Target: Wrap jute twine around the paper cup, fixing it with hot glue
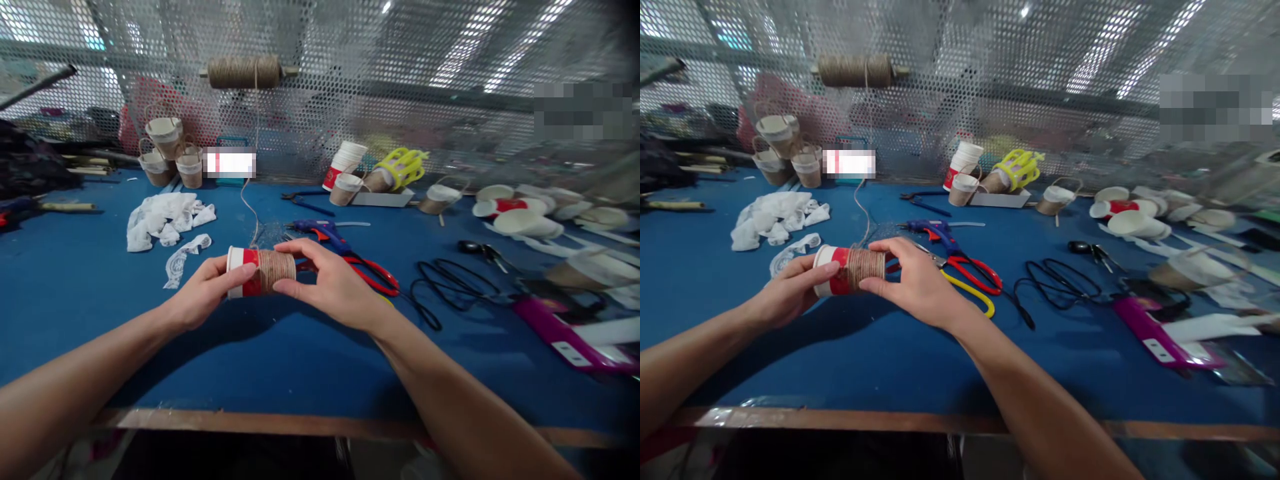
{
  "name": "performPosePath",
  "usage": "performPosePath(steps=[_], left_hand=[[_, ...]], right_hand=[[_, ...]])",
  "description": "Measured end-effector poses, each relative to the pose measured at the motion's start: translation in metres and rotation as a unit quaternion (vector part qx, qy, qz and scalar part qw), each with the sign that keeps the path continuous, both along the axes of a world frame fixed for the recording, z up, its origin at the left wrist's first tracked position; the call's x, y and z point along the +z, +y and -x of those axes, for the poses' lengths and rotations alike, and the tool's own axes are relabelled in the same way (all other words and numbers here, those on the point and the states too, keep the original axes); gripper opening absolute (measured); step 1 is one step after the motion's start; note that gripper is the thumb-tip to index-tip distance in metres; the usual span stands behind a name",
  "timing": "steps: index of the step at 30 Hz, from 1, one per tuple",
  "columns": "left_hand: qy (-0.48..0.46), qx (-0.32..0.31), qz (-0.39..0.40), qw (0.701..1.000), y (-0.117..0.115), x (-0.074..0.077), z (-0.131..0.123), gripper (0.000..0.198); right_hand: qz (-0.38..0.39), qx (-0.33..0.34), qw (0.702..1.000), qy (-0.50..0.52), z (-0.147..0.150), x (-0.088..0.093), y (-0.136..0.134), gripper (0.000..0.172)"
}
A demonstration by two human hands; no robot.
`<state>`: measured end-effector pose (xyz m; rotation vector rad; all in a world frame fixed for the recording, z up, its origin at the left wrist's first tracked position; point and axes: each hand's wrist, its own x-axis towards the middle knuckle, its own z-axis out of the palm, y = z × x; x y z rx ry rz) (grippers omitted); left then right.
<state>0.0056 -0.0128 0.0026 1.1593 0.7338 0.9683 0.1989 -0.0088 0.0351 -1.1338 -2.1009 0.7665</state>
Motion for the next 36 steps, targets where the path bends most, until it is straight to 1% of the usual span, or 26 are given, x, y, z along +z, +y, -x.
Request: performPosePath(steps=[1, 3, 5, 8, 11, 12, 15, 18, 19, 21, 25, 28, 32, 36], left_hand=[[0.001, 0.005, 0.014, 1.0, 0.0, 0.0, -0.001, 0.028], [0.008, 0.011, 0.01, 1.0, -0.002, 0.001, -0.001, 0.023], [0.022, 0.002, -0.019, 1.0, -0.004, 0.002, -0.001, 0.019], [0.092, -0.043, -0.065, 0.993, -0.01, 0.006, -0.001, 0.015], [0.147, -0.082, -0.103, 0.98, -0.016, 0.008, -0.001, 0.017], [0.155, -0.099, -0.109, 0.977, -0.018, 0.009, -0.001, 0.018], [0.161, -0.144, -0.103, 0.971, -0.019, 0.01, -0.002, 0.019], [0.147, -0.158, -0.07, 0.974, -0.017, 0.01, -0.003, 0.017], [0.138, -0.158, -0.056, 0.976, -0.017, 0.009, -0.003, 0.016], [0.121, -0.154, -0.026, 0.98, -0.015, 0.009, -0.004, 0.014], [0.11, -0.124, 0.01, 0.986, -0.015, 0.01, -0.005, 0.013], [0.116, -0.112, 0.013, 0.987, -0.014, 0.011, -0.006, 0.013], [0.122, -0.093, -0.003, 0.988, -0.013, 0.009, -0.006, 0.014], [0.123, -0.085, 0.0, 0.989, -0.013, 0.009, -0.006, 0.014]], right_hand=[[-0.015, 0.007, 1.0, -0.01, 0.001, 0.0, -0.001, 0.041], [-0.017, 0.016, 1.0, -0.021, 0.001, 0.002, -0.001, 0.042], [0.018, 0.023, 0.999, -0.015, -0.001, 0.004, -0.001, 0.042], [0.115, 0.033, 0.993, 0.015, -0.002, 0.003, 0.001, 0.038], [0.245, 0.051, 0.967, 0.056, 0.001, -0.001, 0.001, 0.045], [0.277, 0.05, 0.956, 0.078, 0.003, -0.003, 0.0, 0.044], [0.319, 0.019, 0.93, 0.181, 0.008, -0.007, -0.002, 0.028], [0.347, 0.0, 0.896, 0.276, 0.011, -0.01, -0.004, 0.019], [0.35, -0.001, 0.89, 0.291, 0.012, -0.011, -0.004, 0.017], [0.335, -0.006, 0.895, 0.295, 0.011, -0.012, -0.003, 0.015], [0.263, -0.031, 0.928, 0.26, 0.01, -0.012, -0.002, 0.016], [0.231, -0.039, 0.942, 0.241, 0.009, -0.011, -0.002, 0.016], [0.192, -0.045, 0.956, 0.218, 0.008, -0.008, -0.002, 0.015], [0.171, -0.049, 0.965, 0.194, 0.006, -0.006, -0.004, 0.015]])
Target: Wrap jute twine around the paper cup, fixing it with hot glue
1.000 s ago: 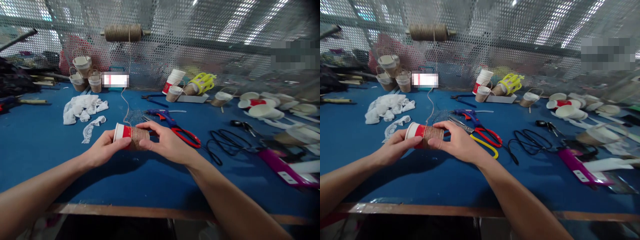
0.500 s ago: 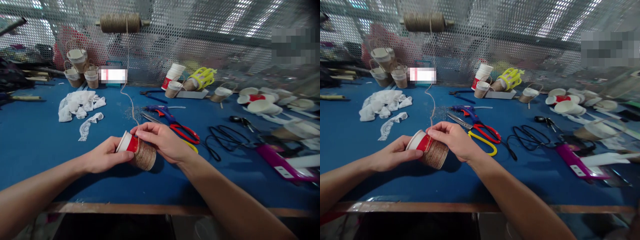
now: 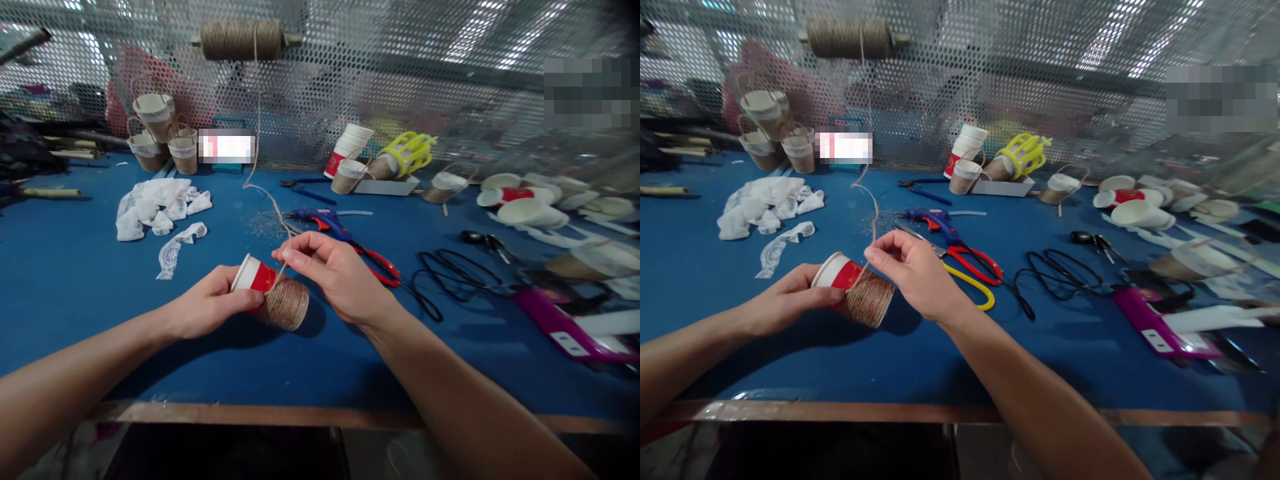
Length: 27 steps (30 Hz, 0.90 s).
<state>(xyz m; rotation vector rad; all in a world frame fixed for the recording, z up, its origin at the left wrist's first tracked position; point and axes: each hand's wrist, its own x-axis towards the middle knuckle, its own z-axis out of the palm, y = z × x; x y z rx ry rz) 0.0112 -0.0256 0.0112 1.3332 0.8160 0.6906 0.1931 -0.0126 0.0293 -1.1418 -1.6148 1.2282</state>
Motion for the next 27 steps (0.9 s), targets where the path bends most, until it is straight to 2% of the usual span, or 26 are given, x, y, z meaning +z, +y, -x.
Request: performPosePath(steps=[13, 20, 27], left_hand=[[-0.02, 0.021, 0.04, 0.999, -0.0062, 0.0013, -0.003, 0.015], [-0.001, 0.022, 0.01, 1.0, -0.008, 0.0047, -0.004, 0.014], [0.017, 0.01, -0.036, 0.999, -0.0084, 0.0008, -0.0013, 0.017]], right_hand=[[-0.004, 0.011, 0.998, -0.057, 0.0029, -0.0027, -0.0005, 0.016], [-0.005, 0.026, 0.997, -0.068, 0.0049, -0.0035, -0.0019, 0.015], [-0.02, 0.029, 0.996, -0.083, 0.0054, -0.0031, -0.0025, 0.014]])
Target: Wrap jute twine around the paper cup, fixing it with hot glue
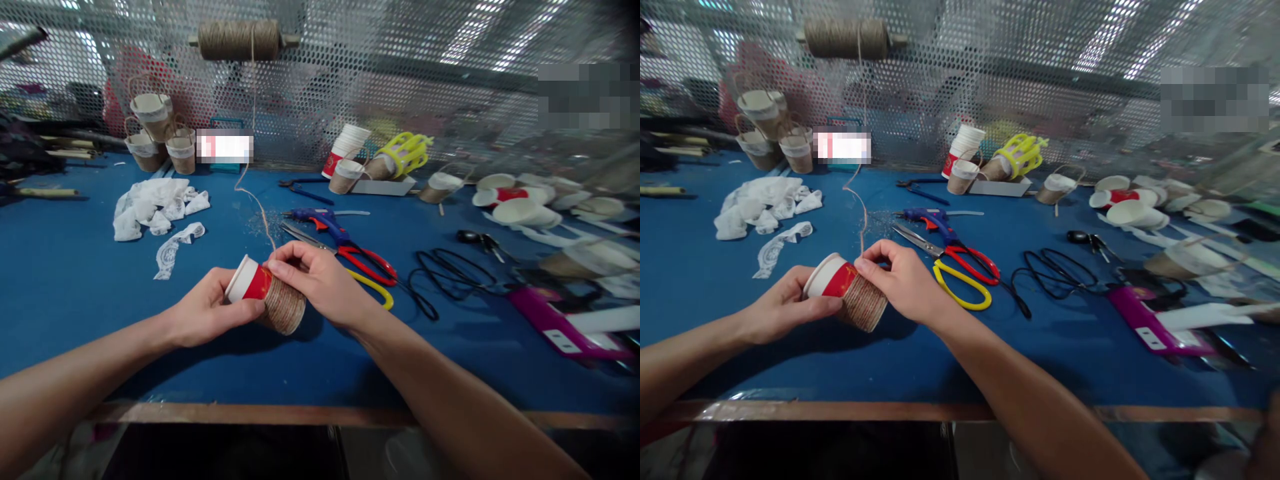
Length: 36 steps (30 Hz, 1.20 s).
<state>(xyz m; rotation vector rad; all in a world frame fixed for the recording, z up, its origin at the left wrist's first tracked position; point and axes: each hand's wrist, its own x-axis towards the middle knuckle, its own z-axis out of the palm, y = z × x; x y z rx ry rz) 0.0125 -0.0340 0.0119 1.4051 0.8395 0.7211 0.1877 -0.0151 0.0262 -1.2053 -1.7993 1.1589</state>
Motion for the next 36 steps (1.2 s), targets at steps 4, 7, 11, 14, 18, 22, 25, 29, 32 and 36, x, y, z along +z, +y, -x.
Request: performPosePath(steps=[4, 7, 11, 14, 18, 22, 25, 29, 32, 36], left_hand=[[-0.008, -0.002, -0.009, 1.0, 0.0, 0.0014, 0.0004, 0.015], [-0.014, -0.007, -0.008, 1.0, 0.0001, 0.0026, 0.0004, 0.012], [-0.022, -0.009, -0.011, 1.0, 0.0007, 0.0007, 0.0008, 0.011], [-0.026, -0.005, -0.017, 0.999, 0.0011, -0.001, 0.0006, 0.01], [-0.021, -0.003, -0.02, 1.0, 0.0008, -0.0002, -0.0002, 0.012], [0.02, 0.002, -0.062, 0.998, 0.0006, -0.0002, 0.0011, 0.018], [0.048, 0.007, -0.136, 0.99, 0.001, -0.0027, 0.0032, 0.021], [0.062, 0.012, -0.207, 0.976, 0.0021, -0.0051, 0.0045, 0.024], [0.055, 0.005, -0.192, 0.98, 0.0024, -0.0042, 0.004, 0.022], [0.027, 0.003, -0.117, 0.993, 0.002, -0.0011, 0.0026, 0.015]], right_hand=[[-0.009, 0.002, 1.0, -0.001, -0.0006, 0.0004, -0.0009, 0.014], [-0.007, 0.007, 1.0, 0.0, -0.0009, 0.0003, -0.0013, 0.014], [-0.006, 0.011, 1.0, 0.002, -0.0004, -0.0007, -0.0005, 0.014], [-0.008, 0.012, 1.0, 0.003, 0.0001, -0.0016, 0.0002, 0.014], [-0.012, 0.016, 1.0, 0.0, 0.0001, -0.0021, -0.0002, 0.015], [-0.022, 0.022, 1.0, -0.001, 0.0006, -0.0012, -0.0013, 0.013], [-0.036, 0.027, 0.999, -0.007, 0.0015, -0.0008, -0.0027, 0.011], [-0.059, 0.027, 0.997, -0.035, 0.0035, -0.002, -0.0055, 0.012], [-0.094, 0.013, 0.993, -0.074, 0.0051, -0.0037, -0.007, 0.012], [-0.119, -0.005, 0.988, -0.094, 0.0065, -0.0054, -0.0065, 0.011]])
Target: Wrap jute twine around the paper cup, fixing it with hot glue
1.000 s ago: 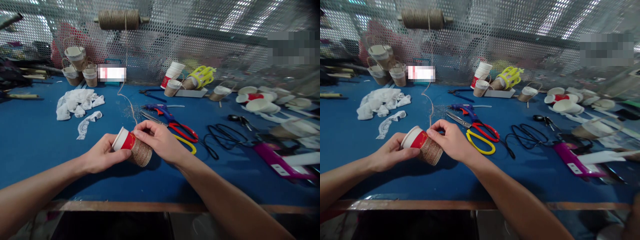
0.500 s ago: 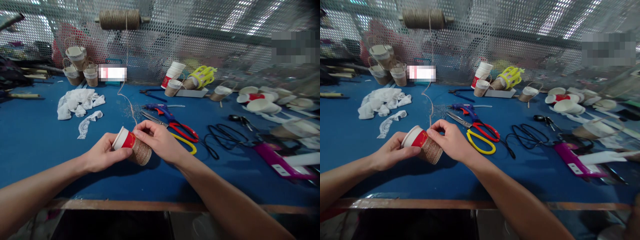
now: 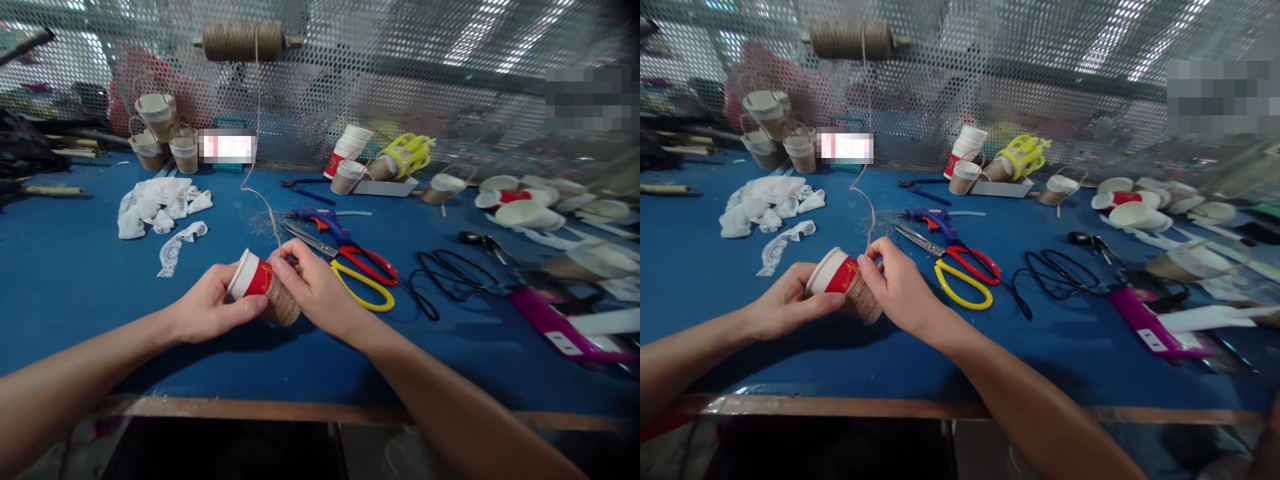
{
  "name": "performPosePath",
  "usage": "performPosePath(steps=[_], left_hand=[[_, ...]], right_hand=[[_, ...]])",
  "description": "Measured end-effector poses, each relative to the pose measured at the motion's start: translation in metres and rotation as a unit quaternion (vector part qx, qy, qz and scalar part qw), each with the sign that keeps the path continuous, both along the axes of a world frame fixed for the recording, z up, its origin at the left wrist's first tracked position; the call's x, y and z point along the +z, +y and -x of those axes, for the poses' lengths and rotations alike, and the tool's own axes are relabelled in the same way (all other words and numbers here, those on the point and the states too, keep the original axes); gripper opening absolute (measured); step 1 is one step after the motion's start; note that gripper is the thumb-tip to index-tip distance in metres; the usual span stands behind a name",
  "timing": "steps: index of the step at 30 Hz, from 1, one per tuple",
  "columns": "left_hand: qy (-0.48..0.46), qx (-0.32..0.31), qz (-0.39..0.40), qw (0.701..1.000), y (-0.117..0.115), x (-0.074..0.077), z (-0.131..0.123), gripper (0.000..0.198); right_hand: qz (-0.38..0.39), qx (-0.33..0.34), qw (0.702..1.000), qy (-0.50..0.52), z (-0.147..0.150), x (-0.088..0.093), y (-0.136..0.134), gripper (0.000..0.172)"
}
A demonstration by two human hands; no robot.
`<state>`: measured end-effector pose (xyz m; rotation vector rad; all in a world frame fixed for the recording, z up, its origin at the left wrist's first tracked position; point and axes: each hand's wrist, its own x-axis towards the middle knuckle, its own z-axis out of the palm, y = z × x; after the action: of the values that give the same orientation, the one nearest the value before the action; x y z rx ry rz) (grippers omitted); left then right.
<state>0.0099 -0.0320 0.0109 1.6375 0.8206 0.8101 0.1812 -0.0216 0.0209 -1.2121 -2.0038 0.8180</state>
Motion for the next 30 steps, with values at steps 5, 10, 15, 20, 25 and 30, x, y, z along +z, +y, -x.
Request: performPosePath(steps=[5, 10, 15, 20, 25, 30], left_hand=[[-0.004, 0.013, 0.114, 0.993, 0.001, 0.005, -0.002, 0.018], [0.004, 0.024, 0.163, 0.986, 0.003, 0.007, -0.004, 0.019], [0.003, 0.031, 0.17, 0.985, 0.003, 0.006, -0.005, 0.015], [-0.009, 0.013, 0.176, 0.984, 0.003, 0.006, -0.005, 0.015], [0.006, 0.007, 0.144, 0.99, 0.004, 0.003, -0.005, 0.016], [0.009, -0.019, 0.128, 0.992, 0.005, 0.0, -0.003, 0.019]], right_hand=[[-0.006, -0.006, 1.0, -0.01, 0.0, -0.001, 0.0, 0.012], [-0.041, -0.009, 0.999, -0.026, 0.0, -0.003, -0.002, 0.009], [-0.071, -0.006, 0.997, -0.042, 0.0, -0.005, -0.003, 0.007], [-0.054, 0.005, 0.998, -0.01, -0.002, -0.003, 0.001, 0.006], [0.046, 0.053, 0.993, 0.091, -0.003, 0.006, 0.009, 0.009], [0.016, 0.101, 0.988, 0.115, 0.006, 0.029, 0.016, 0.007]])
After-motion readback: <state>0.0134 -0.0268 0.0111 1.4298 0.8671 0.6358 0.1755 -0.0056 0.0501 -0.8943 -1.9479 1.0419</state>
